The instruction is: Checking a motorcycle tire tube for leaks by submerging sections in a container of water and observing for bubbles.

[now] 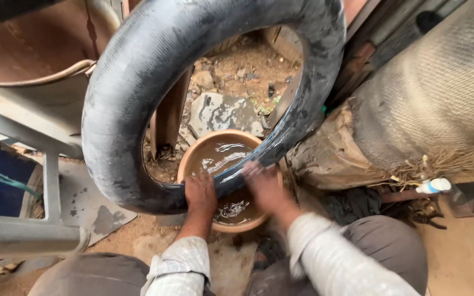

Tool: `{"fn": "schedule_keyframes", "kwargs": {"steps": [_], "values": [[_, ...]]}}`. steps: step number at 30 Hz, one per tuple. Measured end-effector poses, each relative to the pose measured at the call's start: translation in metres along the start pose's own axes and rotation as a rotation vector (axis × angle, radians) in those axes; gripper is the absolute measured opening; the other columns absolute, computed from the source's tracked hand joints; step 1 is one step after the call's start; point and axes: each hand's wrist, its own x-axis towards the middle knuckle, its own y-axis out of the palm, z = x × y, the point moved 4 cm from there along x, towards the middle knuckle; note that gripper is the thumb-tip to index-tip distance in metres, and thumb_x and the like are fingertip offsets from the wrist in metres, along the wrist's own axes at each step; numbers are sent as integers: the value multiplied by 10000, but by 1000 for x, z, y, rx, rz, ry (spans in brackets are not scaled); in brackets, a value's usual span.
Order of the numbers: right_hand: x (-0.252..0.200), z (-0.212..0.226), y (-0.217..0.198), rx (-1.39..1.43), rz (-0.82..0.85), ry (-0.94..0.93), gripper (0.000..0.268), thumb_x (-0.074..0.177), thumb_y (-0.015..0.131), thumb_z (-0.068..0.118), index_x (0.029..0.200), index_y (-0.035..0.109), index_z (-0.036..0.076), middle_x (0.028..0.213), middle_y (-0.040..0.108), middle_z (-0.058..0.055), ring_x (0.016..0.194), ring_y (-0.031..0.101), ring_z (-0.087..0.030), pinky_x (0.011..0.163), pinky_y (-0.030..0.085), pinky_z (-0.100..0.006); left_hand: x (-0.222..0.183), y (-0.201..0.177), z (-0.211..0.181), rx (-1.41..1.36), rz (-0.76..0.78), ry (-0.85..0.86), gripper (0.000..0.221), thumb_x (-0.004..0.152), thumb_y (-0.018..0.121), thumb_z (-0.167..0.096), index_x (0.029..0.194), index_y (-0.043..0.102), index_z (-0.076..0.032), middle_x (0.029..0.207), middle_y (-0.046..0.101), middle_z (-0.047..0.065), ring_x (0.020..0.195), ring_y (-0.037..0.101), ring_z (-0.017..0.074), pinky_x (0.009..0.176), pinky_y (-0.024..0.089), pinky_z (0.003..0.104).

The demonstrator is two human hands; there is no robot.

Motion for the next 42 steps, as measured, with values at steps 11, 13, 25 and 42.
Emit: {"fn": "schedule_keyframes", "kwargs": {"steps": [11,13,25,42], "values": [[25,-4,-24,251,291,475,733,985,396,114,1694,219,160,1726,219,-82,1269,524,-309,1096,453,-496,0,10,-1,5,-16,-31,620,1021,521,-341,1568,356,-100,1472,530,153,1334,509,374,1064,361,528],[33,46,28,572,260,508,759,978,338,16,1694,179,213,1789,83,-74,1214,551,-328,1048,510,-382,5,15,-1,18,-5,-25,626,1018,530,-347,1561,365,-84,1471,534,158,1333,510,375,1064,362,529],[9,-98,-18,-481,-226,285,759,850,435,168,1566,182,149,1669,160,0,1514,341,-148,857,552,-482,-3,13,-3,11,-39,-27,615,1008,540,-325,1546,365,-85,1439,544,161,1310,526,376,1060,368,548],[-23,70,34,719,-484,584,432,803,550,-10,1233,595,9,1296,584,-215,1219,539,-405,1059,449,-471,-84,-47,40,319,17,-205,599,1086,290,-390,1578,391,-62,1580,410,191,1514,282,421,1157,-90,725]]}}
